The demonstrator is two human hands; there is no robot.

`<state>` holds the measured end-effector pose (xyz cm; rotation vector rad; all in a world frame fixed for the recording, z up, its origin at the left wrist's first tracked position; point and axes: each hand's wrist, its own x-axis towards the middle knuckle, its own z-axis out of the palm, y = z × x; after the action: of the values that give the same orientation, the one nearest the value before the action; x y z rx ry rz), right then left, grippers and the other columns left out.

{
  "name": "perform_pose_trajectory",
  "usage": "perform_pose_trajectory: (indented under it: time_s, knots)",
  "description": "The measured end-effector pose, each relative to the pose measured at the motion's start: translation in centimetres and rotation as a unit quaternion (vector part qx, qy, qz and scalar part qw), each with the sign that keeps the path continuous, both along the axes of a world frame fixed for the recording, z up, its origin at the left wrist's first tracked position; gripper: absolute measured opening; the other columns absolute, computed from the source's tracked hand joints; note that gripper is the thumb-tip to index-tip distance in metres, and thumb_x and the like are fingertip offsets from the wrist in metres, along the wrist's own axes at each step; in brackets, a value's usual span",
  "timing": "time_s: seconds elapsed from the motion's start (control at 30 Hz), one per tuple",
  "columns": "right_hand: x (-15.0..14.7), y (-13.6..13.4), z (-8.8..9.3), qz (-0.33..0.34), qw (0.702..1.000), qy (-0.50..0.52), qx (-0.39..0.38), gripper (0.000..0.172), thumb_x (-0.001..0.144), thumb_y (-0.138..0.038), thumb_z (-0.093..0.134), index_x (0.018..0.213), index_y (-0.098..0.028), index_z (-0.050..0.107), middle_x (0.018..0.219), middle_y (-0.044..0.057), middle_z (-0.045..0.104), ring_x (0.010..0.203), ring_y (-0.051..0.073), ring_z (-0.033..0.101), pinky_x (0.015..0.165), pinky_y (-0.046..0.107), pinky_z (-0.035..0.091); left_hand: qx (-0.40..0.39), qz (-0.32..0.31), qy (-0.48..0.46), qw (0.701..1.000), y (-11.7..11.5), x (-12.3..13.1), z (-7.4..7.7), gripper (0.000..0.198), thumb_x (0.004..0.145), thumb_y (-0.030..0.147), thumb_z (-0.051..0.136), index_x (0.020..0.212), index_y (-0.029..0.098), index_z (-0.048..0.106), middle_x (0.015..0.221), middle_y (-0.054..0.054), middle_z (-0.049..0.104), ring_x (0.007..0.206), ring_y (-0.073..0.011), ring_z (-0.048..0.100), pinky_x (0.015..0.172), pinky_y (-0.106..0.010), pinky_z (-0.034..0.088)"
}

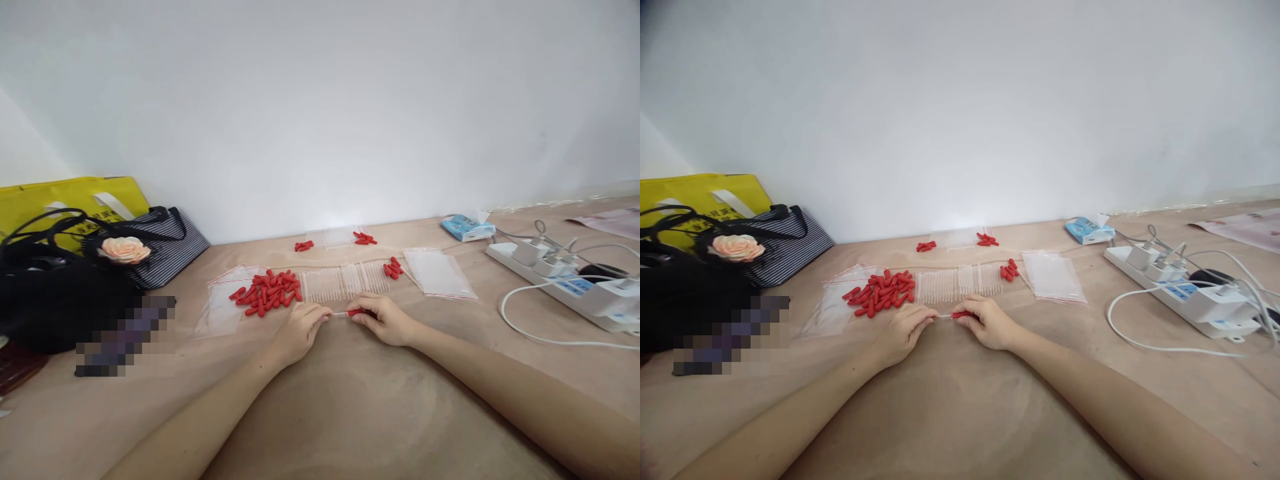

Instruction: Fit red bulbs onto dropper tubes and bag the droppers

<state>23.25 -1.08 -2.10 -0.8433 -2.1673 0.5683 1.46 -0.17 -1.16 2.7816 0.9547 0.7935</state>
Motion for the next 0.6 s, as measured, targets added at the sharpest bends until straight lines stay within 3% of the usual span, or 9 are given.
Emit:
perform_pose_trajectory:
  time_s: [0.3,0.6]
  knots:
    - [0.19,0.10,-0.07,0.013,0.999,0.005,-0.032,0.015,0.081,-0.016,0.046,0.090,-0.017,0.058,0.086,0.004,0.060,0.078,0.012,0.054,0.072,0.025,0.043,0.020,-0.009,-0.008,1.000,-0.04,0.07,0.11,0.019,0.087,0.017,0.037,0.090,0.016,0.056,0.083,-0.003,0.064,0.075,-0.0149,0.056,0.071,-0.029,0.038]
    - [0.04,-0.31,-0.02,0.012,1.000,0.007,0.007,0.011,0.081,-0.022,0.050,0.080,-0.016,0.060,0.075,0.004,0.058,0.069,0.012,0.052,0.064,0.024,0.043,0.078,-0.040,-0.001,0.996,-0.02,0.25,-0.21,0.018,0.086,0.017,0.040,0.088,0.016,0.057,0.072,-0.001,0.064,0.065,-0.0121,0.055,0.068,-0.029,0.034]
